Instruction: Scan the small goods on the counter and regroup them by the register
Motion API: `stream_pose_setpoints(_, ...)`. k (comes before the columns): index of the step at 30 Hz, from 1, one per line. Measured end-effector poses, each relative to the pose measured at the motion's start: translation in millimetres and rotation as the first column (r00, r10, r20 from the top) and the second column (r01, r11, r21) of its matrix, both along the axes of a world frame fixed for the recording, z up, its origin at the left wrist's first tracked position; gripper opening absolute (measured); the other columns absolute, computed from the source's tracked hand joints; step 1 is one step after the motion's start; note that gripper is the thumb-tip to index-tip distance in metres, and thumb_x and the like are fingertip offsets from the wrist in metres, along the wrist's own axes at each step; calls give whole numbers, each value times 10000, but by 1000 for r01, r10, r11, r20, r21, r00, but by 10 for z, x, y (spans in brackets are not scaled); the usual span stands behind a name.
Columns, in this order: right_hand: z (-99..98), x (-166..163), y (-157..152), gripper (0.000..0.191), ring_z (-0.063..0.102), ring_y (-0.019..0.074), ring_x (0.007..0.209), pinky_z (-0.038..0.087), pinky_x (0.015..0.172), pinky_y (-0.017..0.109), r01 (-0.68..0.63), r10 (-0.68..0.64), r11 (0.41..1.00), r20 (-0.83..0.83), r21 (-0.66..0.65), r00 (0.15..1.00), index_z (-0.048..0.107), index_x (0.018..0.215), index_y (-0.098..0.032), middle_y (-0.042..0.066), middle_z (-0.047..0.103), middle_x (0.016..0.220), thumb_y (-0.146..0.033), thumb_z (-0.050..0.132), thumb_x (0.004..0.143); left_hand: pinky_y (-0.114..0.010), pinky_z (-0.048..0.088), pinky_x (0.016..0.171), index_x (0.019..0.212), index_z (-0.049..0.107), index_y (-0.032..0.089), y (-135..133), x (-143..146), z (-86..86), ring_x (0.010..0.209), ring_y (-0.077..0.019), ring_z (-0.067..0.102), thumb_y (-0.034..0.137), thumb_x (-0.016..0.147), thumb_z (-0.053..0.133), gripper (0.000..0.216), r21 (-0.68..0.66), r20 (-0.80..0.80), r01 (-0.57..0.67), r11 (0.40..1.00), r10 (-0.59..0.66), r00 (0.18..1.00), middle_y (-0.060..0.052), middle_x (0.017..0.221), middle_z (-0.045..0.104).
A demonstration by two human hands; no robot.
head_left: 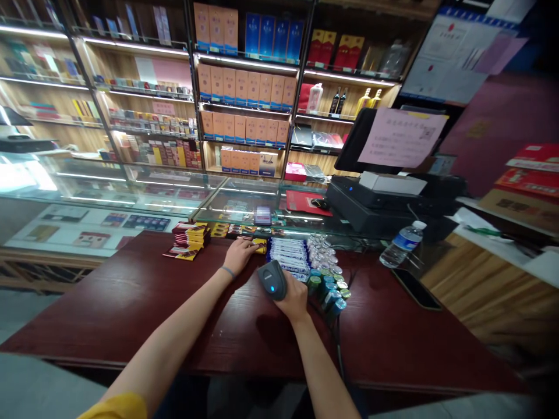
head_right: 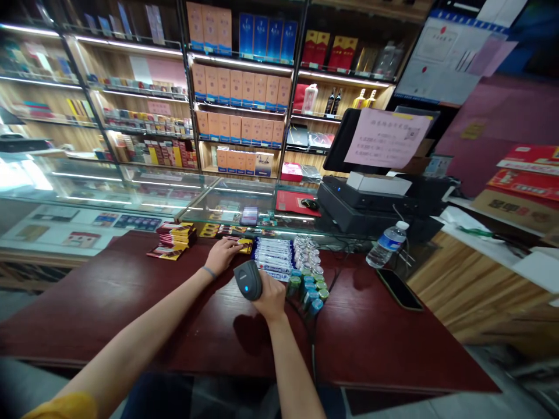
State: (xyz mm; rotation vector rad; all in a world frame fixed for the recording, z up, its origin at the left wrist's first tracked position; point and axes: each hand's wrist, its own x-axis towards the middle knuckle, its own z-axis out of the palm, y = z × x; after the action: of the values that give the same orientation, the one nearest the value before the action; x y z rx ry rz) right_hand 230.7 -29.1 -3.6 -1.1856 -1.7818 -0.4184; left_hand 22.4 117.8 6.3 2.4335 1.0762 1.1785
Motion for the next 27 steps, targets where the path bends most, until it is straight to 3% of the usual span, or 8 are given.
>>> stream_pose_setpoints(4, 8, 3, 1, 439, 699, 225, 753, 551, 668, 314, 7, -7, 1000, -9, -3, 1000, 551, 1208, -157, 96, 721, 927, -311, 556, 796, -428, 379, 1061, 1133, 716, 356, 53, 45, -48, 1083, -253, 566, 190, 860, 582, 347, -52, 43, 36, 998, -34, 998, -87, 1064, 670)
stream_pose_setpoints(11, 58, -8, -8, 420, 695, 216, 725, 547, 660, 301, 10, -10, 1000, -9, 19, 1000, 559, 1190, -153, 94, 721, 905, -297, 561, 796, -422, 407, 1047, 1130, 721, 343, 144, 97, -37, 1083, -246, 580, 155, 841, 593, 368, -11, 83, 80, 997, -79, 993, -84, 1075, 675)
stream_pose_setpoints(19, 69, 4, 3, 410, 697, 208, 711, 550, 643, 297, 29, -29, 998, 2, 50, 1000, 572, 1168, -137, 93, 729, 908, -293, 545, 790, -416, 466, 984, 1233, 660, 254, 209, 117, -109, 1066, -224, 581, 149, 915, 488, 376, 224, -161, 26, 974, 11, 987, -99, 1132, 665)
stream_pose_setpoints(23, 73, 24, 2, 434, 709, 214, 742, 556, 655, 301, 24, -24, 999, 0, 44, 1000, 561, 1195, -140, 88, 736, 928, -317, 566, 799, -444, 440, 1020, 1278, 621, 261, 141, -7, -84, 1136, -240, 564, 152, 910, 504, 401, 274, -171, 9, 962, 39, 984, -103, 1190, 646)
stream_pose_setpoints(27, 83, 30, -5, 394, 703, 202, 697, 546, 633, 287, 45, -46, 998, 17, 40, 999, 573, 1169, -142, 76, 737, 884, -321, 574, 817, -446, 439, 1021, 1260, 623, 254, 34, -342, -63, 1167, -257, 546, 164, 911, 500, 381, 262, -107, -112, 958, 144, 984, -112, 1245, 610)
